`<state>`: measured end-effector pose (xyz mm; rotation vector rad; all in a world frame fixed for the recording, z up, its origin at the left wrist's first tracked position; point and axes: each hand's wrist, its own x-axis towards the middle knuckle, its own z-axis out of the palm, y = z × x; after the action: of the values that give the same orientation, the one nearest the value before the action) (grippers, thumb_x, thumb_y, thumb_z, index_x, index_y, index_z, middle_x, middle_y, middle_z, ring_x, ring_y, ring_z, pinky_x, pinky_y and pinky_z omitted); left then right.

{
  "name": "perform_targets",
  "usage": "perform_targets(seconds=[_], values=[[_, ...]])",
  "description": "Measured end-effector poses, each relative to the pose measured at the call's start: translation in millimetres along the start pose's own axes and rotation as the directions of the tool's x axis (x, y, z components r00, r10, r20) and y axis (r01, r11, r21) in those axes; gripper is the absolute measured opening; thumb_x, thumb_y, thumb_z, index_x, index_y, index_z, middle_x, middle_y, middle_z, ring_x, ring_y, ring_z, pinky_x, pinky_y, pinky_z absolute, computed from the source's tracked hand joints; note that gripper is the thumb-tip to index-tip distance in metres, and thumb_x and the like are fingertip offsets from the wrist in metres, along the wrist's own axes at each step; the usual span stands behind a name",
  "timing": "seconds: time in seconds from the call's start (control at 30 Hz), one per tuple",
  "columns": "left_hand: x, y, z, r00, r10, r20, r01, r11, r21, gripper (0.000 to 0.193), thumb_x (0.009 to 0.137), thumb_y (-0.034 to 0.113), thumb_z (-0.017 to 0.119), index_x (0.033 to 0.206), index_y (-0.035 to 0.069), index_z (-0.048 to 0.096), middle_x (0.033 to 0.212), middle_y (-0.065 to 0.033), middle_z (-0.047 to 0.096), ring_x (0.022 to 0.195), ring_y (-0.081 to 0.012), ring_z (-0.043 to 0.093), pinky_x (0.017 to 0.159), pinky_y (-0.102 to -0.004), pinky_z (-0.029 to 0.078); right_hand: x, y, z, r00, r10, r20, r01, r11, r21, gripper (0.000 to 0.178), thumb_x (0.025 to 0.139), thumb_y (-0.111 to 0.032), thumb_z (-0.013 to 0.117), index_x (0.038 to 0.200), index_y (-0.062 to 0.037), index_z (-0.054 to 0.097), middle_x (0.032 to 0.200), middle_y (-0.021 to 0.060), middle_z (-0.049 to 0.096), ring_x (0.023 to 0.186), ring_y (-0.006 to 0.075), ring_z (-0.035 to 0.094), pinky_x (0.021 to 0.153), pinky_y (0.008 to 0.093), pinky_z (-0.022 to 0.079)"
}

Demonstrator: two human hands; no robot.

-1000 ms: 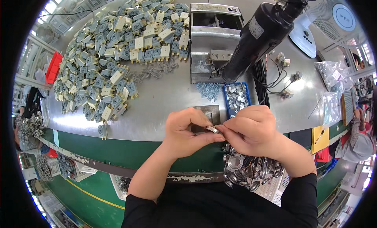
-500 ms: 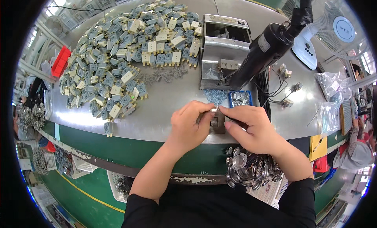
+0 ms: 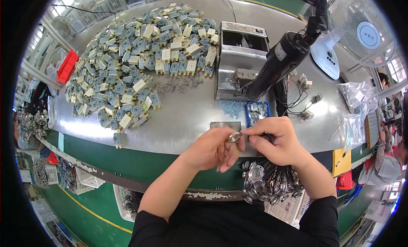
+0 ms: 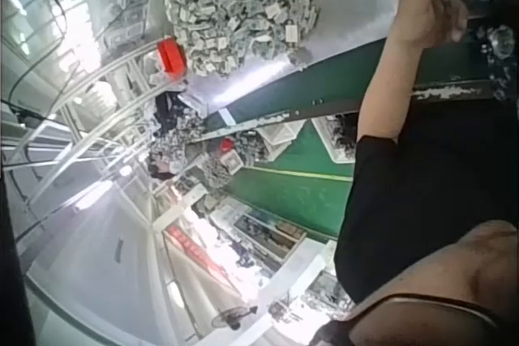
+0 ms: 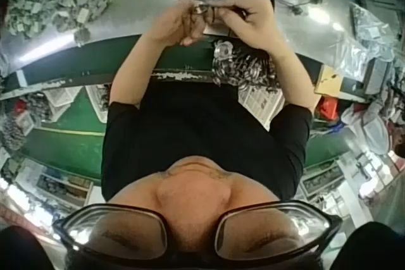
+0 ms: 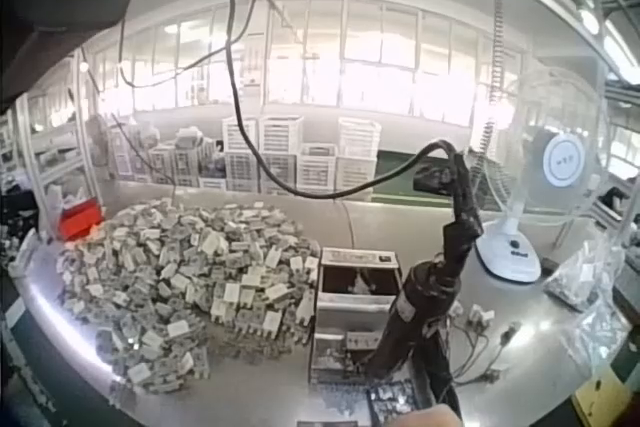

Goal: Assembling small electronic components using a power screwdriver on a production line.

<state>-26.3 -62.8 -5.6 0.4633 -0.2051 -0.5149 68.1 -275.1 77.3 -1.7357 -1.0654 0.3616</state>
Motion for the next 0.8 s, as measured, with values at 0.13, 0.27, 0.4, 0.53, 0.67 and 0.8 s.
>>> perform_targets(seconds=[0.13,0.27,0.4,0.53,0.67,0.8], values=[[-5.6,-0.8,1.5,0.982,0.008,-0.189,0.007,0.997,0.078,0.029,0.112,0.025,0.055,0.110,-0.003,0.063,0.084,-0.0145,0.073,0.066,-0.0208,0.073,0.058,-0.0288,0.059,3.6,-4.5,-5.5,0.994,-0.021,0.105,0.022,1.000,-0.007,0.026,0.090,0.000,0.068,0.114,0.0045,0.077,0.078,0.0115,0.072,0.060,0.0171,0.062,0.058,0.0297,0.051],[4.2,-6.9,13.8,0.882,0.377,-0.283,-0.107,0.745,0.658,0.014,0.106,0.004,0.065,0.115,-0.005,0.063,0.091,-0.0126,0.076,0.079,-0.0186,0.077,0.067,-0.0309,0.064,2.0,4.1,-1.9,0.994,0.042,0.101,-0.039,0.999,-0.025,0.033,0.090,-0.001,0.067,0.122,0.0021,0.076,0.078,0.0126,0.069,0.064,0.0212,0.063,0.062,0.0326,0.049],[12.4,-16.1,21.8,0.784,0.594,-0.182,-0.167,0.484,0.859,0.014,0.106,0.000,0.060,0.116,-0.009,0.062,0.095,-0.0163,0.076,0.085,-0.0224,0.078,0.074,-0.0340,0.066,1.9,12.1,1.9,0.999,0.014,0.042,-0.015,1.000,0.022,0.039,0.093,0.001,0.062,0.130,-0.0013,0.074,0.078,0.0122,0.066,0.067,0.0225,0.063,0.065,0.0347,0.048],[8.9,-13.3,14.3,0.822,0.521,-0.231,-0.212,0.657,0.724,0.018,0.107,0.006,0.062,0.120,-0.007,0.061,0.099,-0.0184,0.078,0.086,-0.0248,0.079,0.073,-0.0351,0.066,8.1,8.5,-8.0,0.992,-0.025,0.123,0.029,0.999,-0.036,0.040,0.096,0.000,0.061,0.134,-0.0020,0.072,0.083,0.0139,0.070,0.072,0.0254,0.067,0.070,0.0351,0.052],[9.9,-14.6,9.3,0.840,0.470,-0.271,-0.235,0.766,0.598,0.022,0.108,0.011,0.064,0.122,-0.005,0.060,0.103,-0.0197,0.078,0.087,-0.0261,0.079,0.072,-0.0348,0.065,9.1,0.2,-8.9,0.986,0.142,0.091,-0.140,0.990,-0.021,0.033,0.099,0.000,0.063,0.131,-0.0005,0.074,0.090,0.0131,0.076,0.078,0.0185,0.070,0.076,0.0323,0.056],[9.2,-16.5,4.4,0.852,0.447,-0.273,-0.250,0.805,0.538,0.024,0.108,0.010,0.062,0.126,-0.006,0.059,0.105,-0.0210,0.077,0.093,-0.0275,0.079,0.079,-0.0389,0.066,7.6,3.9,-9.0,0.968,0.230,0.096,-0.233,0.973,0.012,0.028,0.100,0.000,0.064,0.126,0.0014,0.075,0.091,0.0103,0.078,0.080,0.0091,0.068,0.074,0.0288,0.056]])
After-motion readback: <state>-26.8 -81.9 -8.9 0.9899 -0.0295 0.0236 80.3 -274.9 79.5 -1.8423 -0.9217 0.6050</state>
